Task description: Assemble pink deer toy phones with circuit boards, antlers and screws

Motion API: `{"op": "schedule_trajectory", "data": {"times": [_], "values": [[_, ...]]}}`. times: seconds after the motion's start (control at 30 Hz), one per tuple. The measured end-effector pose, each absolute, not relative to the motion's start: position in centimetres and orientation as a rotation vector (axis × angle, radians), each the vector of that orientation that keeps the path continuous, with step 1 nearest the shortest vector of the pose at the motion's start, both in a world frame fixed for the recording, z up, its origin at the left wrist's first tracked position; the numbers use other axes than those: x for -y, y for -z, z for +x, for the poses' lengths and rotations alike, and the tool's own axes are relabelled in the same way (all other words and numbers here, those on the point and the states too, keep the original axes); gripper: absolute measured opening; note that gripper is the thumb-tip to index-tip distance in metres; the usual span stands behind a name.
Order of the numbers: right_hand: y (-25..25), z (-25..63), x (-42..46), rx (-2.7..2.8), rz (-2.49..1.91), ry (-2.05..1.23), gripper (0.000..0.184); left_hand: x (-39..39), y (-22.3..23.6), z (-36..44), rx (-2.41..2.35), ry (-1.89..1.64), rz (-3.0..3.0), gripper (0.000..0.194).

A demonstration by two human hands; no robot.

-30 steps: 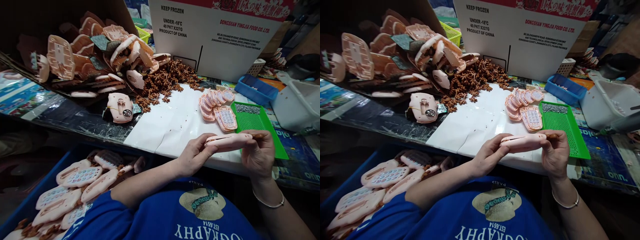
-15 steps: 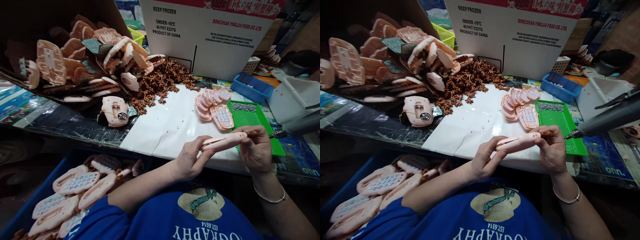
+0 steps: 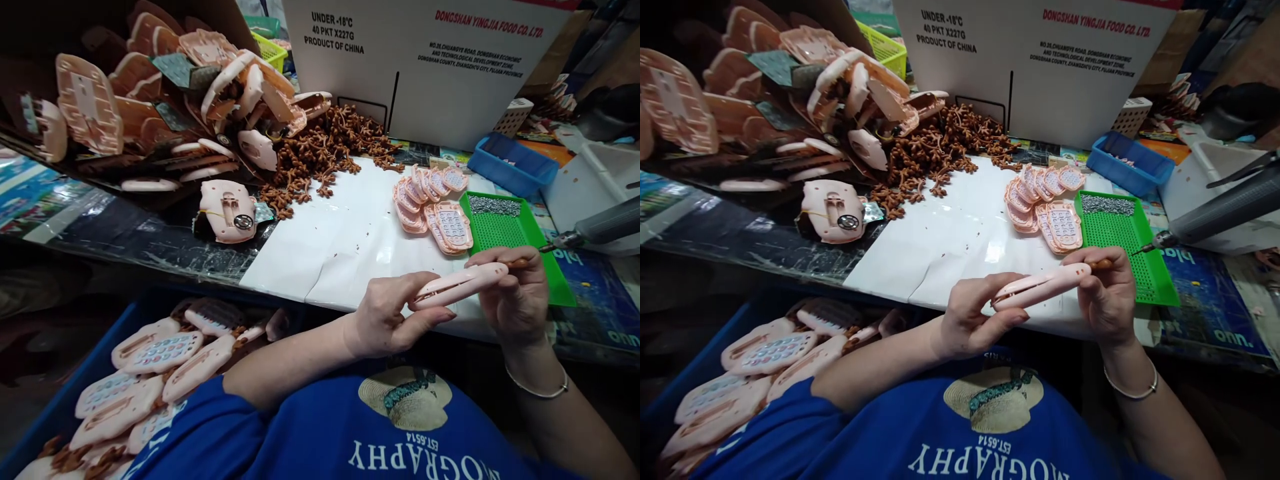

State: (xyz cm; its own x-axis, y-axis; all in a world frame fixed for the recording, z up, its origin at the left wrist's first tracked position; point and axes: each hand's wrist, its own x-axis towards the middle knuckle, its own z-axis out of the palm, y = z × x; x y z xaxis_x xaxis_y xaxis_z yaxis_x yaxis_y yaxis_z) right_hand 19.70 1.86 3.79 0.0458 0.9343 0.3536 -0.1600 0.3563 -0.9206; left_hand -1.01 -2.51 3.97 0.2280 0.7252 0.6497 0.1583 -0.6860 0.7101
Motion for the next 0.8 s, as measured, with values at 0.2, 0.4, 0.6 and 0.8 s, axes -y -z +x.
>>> {"op": "schedule_trajectory", "data": {"times": [0.2, 0.4, 0.6, 0.8], "values": [[-3.1, 19.7, -2.4, 1.226, -0.753, -1.061, 0.038, 2.2, -3.8, -0.9, -0.837, -1.539, 2.012, 0.037], [-2.5, 19.4, -2.8, 1.237, -0.673, -1.066, 0.035, 2.0, -3.7, -1.0, -0.805, -1.677, 2.034, 0.039], [-1.7, 19.0, -2.9, 1.203, -0.663, -1.169, 0.030, 1.7, -3.7, -1.1, -0.858, -1.732, 2.103, 0.043], [-0.7, 18.8, -3.0, 1.177, -0.694, -1.252, 0.031, 1.4, -3.9, -1.1, -0.877, -1.777, 2.180, 0.047]]}}
